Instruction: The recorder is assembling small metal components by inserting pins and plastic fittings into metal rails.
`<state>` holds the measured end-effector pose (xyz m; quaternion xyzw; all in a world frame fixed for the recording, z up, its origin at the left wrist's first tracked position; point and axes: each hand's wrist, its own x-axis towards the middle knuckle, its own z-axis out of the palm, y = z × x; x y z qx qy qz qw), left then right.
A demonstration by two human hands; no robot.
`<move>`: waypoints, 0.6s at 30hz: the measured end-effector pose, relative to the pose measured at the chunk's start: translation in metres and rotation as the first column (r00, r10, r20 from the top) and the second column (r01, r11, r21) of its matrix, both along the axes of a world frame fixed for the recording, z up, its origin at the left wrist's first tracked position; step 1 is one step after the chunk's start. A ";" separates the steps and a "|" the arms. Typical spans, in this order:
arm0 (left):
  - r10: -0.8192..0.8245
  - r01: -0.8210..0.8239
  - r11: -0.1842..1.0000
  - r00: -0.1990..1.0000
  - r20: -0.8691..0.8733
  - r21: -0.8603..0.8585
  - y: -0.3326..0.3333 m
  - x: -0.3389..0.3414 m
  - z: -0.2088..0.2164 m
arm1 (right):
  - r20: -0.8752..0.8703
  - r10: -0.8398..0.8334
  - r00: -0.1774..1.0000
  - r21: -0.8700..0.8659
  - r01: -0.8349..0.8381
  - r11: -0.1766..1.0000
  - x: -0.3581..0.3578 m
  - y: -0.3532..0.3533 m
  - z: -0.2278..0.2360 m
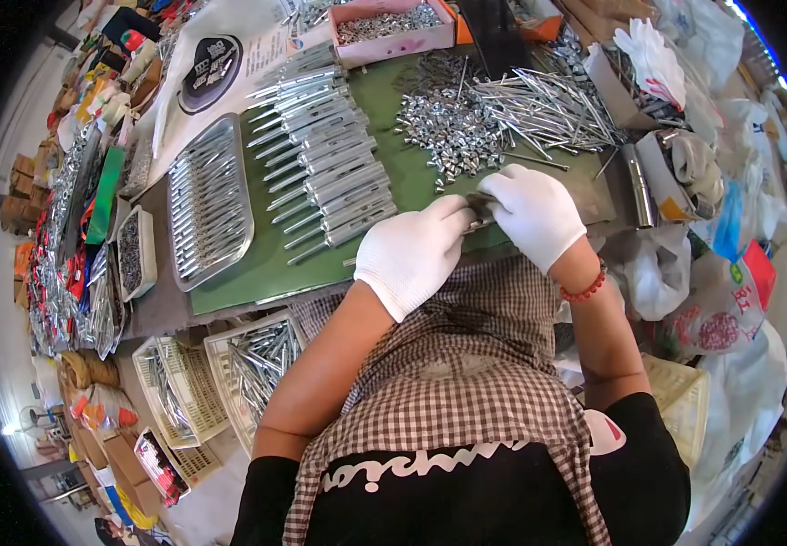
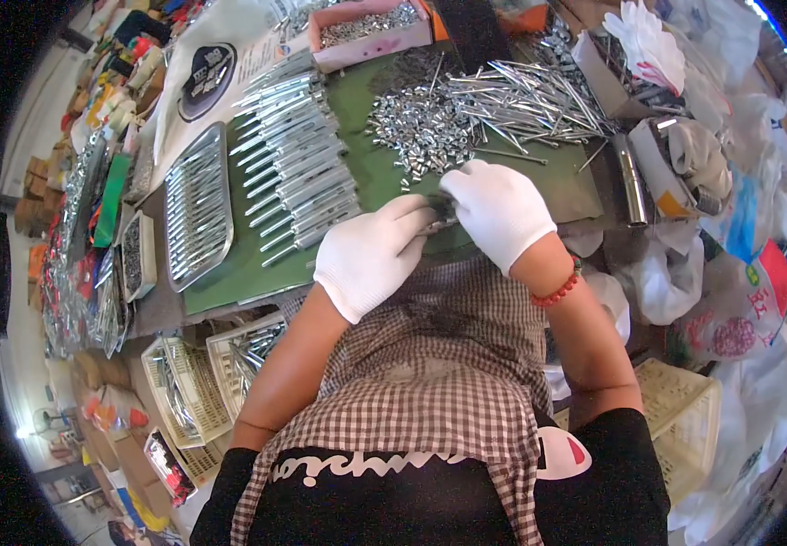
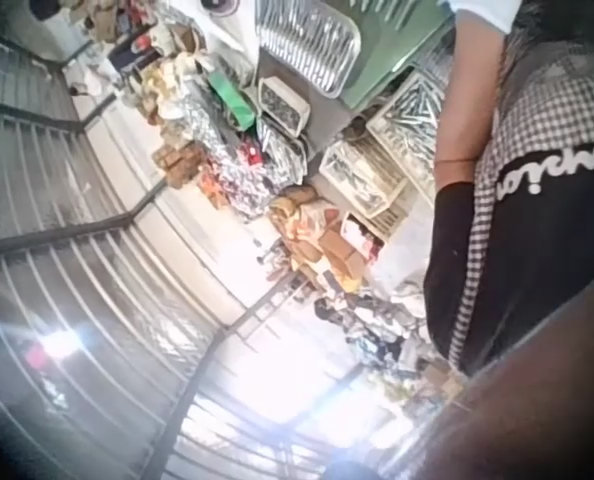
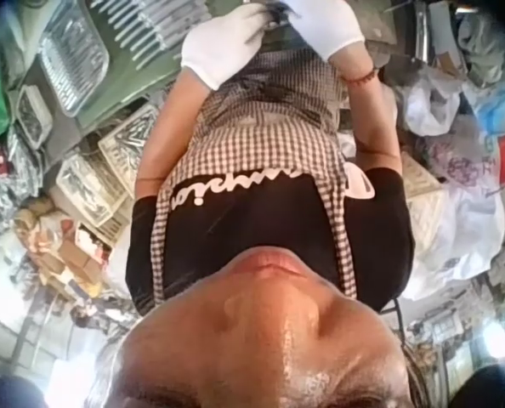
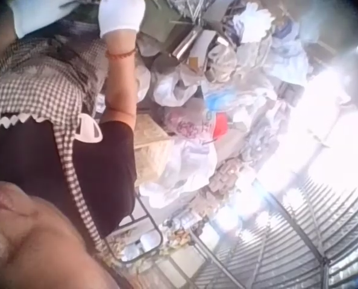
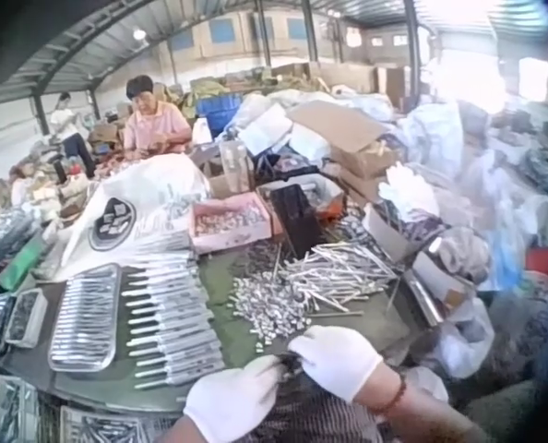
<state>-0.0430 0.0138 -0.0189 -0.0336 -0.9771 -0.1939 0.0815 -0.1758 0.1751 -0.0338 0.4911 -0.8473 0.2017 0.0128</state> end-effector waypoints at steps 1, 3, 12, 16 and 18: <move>-0.001 0.001 1.000 1.000 0.002 0.002 0.000 -0.001 0.000 | 0.002 -0.001 1.000 0.002 0.001 1.000 0.000 0.000 0.000; 0.056 -0.056 0.998 0.998 -0.004 0.012 0.001 -0.002 0.001 | 0.096 -0.065 0.993 -0.043 0.069 0.997 0.000 0.000 0.002; -0.008 0.008 1.000 0.999 0.034 -0.009 0.000 -0.006 0.002 | 0.524 -0.121 0.843 -0.011 0.148 0.989 -0.002 -0.002 0.018; -0.010 0.010 1.000 1.000 -0.028 -0.007 -0.001 -0.004 -0.001 | 0.485 0.053 0.873 -0.193 0.048 0.980 -0.002 0.001 0.006; -0.001 0.001 1.000 1.000 -0.008 0.007 0.001 -0.005 0.002 | 0.192 -0.028 0.981 -0.102 0.049 0.994 -0.004 0.001 -0.002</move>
